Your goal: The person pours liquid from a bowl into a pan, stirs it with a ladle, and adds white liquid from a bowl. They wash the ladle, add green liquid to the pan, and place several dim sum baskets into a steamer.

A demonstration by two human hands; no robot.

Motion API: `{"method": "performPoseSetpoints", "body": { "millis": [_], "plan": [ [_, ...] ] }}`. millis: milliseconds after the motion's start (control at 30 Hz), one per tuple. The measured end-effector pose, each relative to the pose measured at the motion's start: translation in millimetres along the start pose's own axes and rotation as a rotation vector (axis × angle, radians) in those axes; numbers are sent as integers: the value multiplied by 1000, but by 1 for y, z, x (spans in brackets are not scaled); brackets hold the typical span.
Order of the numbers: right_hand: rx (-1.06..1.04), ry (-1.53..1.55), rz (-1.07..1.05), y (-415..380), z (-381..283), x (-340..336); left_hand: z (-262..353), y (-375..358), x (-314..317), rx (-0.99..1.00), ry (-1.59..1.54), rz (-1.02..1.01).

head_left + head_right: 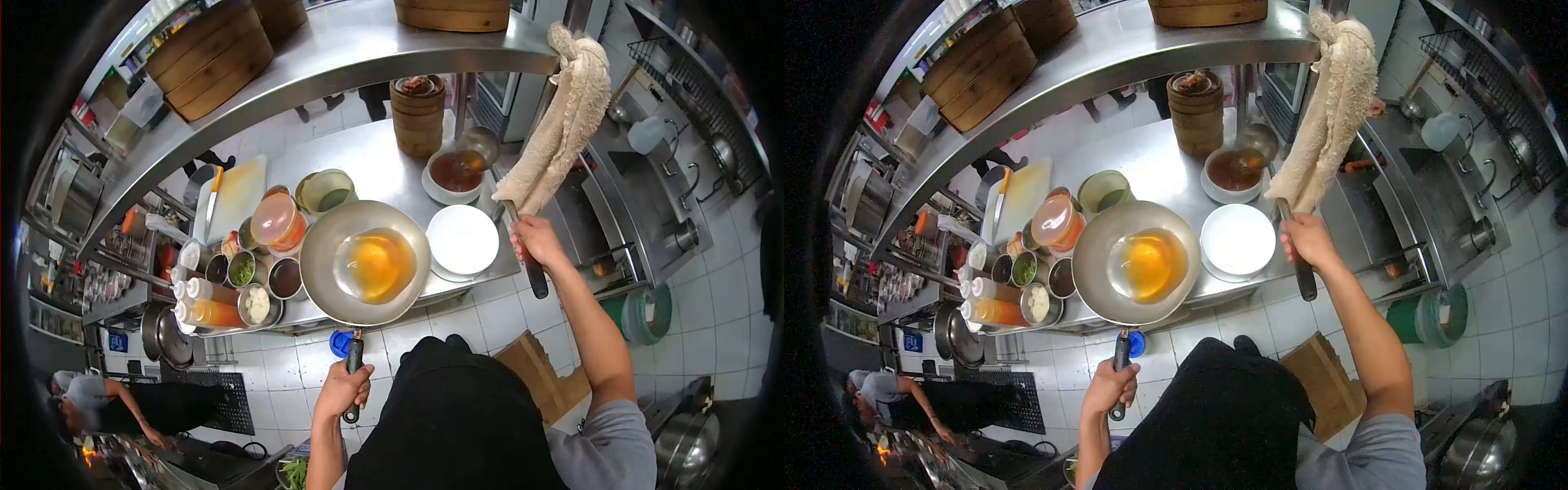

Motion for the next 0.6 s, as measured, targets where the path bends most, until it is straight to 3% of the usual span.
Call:
{"method": "performPoseSetpoints", "body": {
  "millis": [200,300,367,433,500,600],
  "plan": [
    [-83,-158,72,-9,-10,-2,-4,0,2,3,-30,-27],
    [-235,-275,102,-19,-4,4,-5,-8,-8,16,-6,-15],
    [-470,-572,153,-22,-3,2,-9,-10,-11,2,-35,-27],
    [-437,-629,138,-36,-2,3,-12,-19,-10,-24,-42,-20],
    [-731,-859,182,-40,10,-1,-12,-29,-6,-24,-67,-37],
    [-738,-974,126,-52,35,-15,-15,-48,4,-21,-42,-1]
  ]
}}
Point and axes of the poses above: each hand's wrist, its own y-axis towards the middle knuckle, its own x-axis out of the palm, z = x × y, the point moved 7 cm from there along y, towards the middle knuckle, and after that the axes turned 9 degrees about -x, right-handed, at the moved point
